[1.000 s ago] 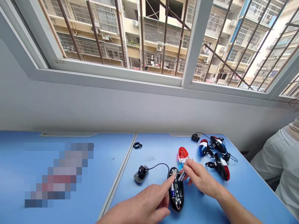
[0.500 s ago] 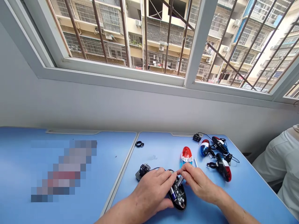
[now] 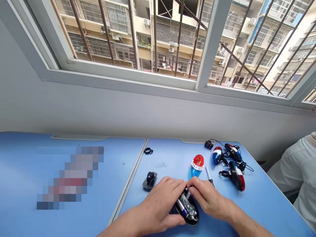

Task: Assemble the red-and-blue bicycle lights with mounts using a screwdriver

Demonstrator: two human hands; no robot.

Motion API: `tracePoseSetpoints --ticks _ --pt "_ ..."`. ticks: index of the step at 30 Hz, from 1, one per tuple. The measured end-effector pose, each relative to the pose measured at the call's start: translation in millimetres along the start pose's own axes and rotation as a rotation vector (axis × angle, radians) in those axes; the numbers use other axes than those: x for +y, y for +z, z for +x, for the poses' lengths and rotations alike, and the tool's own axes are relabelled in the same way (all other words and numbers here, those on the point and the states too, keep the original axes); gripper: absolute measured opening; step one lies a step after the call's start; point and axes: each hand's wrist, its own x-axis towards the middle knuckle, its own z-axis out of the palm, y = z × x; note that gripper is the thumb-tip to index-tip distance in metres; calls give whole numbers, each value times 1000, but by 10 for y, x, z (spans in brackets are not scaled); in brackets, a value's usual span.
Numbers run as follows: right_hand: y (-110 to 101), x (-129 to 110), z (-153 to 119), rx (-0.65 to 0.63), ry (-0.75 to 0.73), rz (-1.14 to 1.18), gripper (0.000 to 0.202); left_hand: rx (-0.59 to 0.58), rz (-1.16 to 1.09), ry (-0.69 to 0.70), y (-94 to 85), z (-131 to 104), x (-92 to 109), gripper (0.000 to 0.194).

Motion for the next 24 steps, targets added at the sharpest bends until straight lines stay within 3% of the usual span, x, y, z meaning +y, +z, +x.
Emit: tracePoseSetpoints --ticks 10,14,17,24 --pt "-61 33 30 109 46 148 20 -53 -193 -69 -51 6 -42 34" --pt "-32 67 22 157 84 133 22 -62 -204 -86 -31 20 -78 39" --pt "-14 56 25 188 114 181 10 -59 -215 -83 -30 29 -90 41" --pt "42 18 34 228 -43 40 15 -70 -249 -53 -28 34 -98 37"
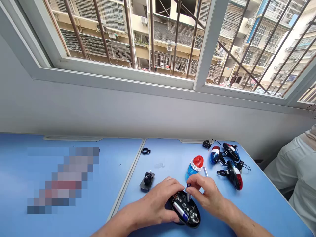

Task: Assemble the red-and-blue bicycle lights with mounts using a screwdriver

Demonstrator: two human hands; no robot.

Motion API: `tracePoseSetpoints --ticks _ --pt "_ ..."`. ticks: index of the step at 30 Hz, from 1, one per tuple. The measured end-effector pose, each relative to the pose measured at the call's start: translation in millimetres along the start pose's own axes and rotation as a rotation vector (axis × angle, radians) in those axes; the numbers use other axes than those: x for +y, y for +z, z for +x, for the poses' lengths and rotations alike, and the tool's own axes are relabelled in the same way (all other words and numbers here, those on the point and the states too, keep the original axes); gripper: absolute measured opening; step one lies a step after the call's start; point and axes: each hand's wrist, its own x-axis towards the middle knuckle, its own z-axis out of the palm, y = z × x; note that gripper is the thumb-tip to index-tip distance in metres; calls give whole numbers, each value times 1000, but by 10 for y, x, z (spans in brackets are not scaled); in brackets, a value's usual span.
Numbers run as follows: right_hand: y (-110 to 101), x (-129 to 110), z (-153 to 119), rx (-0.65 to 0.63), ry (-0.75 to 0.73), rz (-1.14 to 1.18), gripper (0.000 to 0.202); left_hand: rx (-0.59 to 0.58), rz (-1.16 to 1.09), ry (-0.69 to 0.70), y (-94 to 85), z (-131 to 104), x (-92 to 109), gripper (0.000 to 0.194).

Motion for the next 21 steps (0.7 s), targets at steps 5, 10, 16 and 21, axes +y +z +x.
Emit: tracePoseSetpoints --ticks 5,10,16,21 --pt "19 -4 -5 0 -113 -96 19 8 17 18 6 -6 27 28" --pt "46 -4 -4 -15 -127 -79 19 -16 -10 8 17 4 22 32" --pt "36 -37 -5 -21 -88 -68 20 -5 -10 -12 50 20 -2 28" --pt "7 -72 -3 -38 -56 -34 19 -17 -43 -60 41 24 17 30"
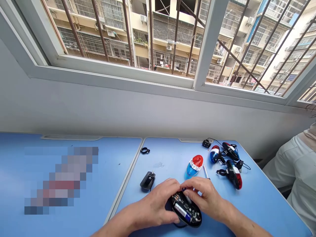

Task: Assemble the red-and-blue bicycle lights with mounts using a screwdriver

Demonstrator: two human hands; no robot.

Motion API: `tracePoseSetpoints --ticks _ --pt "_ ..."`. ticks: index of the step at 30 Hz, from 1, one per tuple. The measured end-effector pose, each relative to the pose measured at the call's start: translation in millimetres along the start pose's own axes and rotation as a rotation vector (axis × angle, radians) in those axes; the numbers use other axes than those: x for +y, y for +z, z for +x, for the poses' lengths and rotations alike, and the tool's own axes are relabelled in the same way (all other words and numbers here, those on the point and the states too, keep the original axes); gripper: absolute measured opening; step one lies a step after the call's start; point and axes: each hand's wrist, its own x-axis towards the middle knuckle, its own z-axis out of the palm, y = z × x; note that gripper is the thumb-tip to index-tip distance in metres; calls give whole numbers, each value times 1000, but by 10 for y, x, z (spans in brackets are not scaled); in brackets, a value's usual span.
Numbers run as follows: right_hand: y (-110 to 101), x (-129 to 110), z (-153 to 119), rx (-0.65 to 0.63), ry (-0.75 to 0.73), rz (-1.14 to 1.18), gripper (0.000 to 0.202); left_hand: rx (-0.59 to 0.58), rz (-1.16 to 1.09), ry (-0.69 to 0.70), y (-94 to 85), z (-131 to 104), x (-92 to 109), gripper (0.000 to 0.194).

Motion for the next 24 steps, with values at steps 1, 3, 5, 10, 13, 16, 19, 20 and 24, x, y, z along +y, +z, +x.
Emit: tracePoseSetpoints --ticks 1,3,5,10,13,16,19,20,24 --pt "-2 -3 -1 2 -4 8 19 -9 -15 -14 -4 0 3 31" --pt "-3 -6 -4 6 -8 18 19 -19 -43 -32 -10 1 6 32" --pt "-5 -7 -7 4 -2 19 19 -15 -60 -31 -13 1 8 31" --pt "-6 -9 -13 -12 -5 22 19 -2 -85 -34 -13 -2 18 31" --pt "-9 -19 -16 -21 -6 9 19 2 -90 -62 -16 -3 29 30" --pt "-17 -30 -20 -28 14 -23 15 -2 -108 -75 -17 -3 33 40" --pt "-20 -26 -28 -16 4 -72 12 -8 -99 -103 -18 0 32 41" --pt "-16 -20 -31 -12 -12 -82 12 -13 -95 -110 -19 1 33 39" --pt "21 18 -49 7 -89 -101 12 -25 -110 -107 -28 2 39 41"
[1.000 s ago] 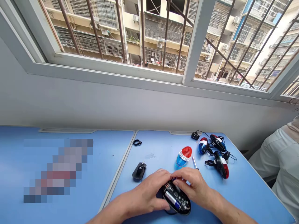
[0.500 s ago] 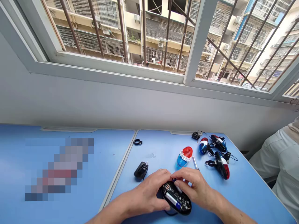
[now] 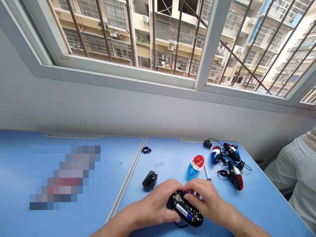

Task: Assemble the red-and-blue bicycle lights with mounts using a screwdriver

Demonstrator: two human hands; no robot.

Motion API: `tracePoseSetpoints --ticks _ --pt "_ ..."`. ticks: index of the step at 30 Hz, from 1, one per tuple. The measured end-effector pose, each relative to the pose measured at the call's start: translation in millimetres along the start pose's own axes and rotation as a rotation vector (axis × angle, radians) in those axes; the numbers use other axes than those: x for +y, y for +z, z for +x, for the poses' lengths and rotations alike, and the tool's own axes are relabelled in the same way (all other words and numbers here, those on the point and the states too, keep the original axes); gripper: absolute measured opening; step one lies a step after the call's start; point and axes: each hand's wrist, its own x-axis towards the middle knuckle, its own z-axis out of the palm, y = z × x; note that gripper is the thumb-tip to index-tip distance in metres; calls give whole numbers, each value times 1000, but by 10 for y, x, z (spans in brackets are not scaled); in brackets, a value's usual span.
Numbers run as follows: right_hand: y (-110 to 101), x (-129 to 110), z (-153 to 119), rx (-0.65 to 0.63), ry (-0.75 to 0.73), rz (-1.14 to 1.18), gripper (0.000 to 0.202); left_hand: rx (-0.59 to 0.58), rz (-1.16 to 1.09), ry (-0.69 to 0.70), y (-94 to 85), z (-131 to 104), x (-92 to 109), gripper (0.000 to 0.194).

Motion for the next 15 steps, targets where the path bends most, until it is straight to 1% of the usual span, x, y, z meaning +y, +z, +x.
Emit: tracePoseSetpoints --ticks 4,9,15 --pt "26 8 -8 8 -44 -46 12 4 -14 -14 -1 -4 6 43" --pt "5 -29 3 -32 -49 -59 10 4 -24 -13 16 1 -2 40" --pt "3 -23 -18 -73 -73 -132 10 2 -18 23 33 9 -13 36"
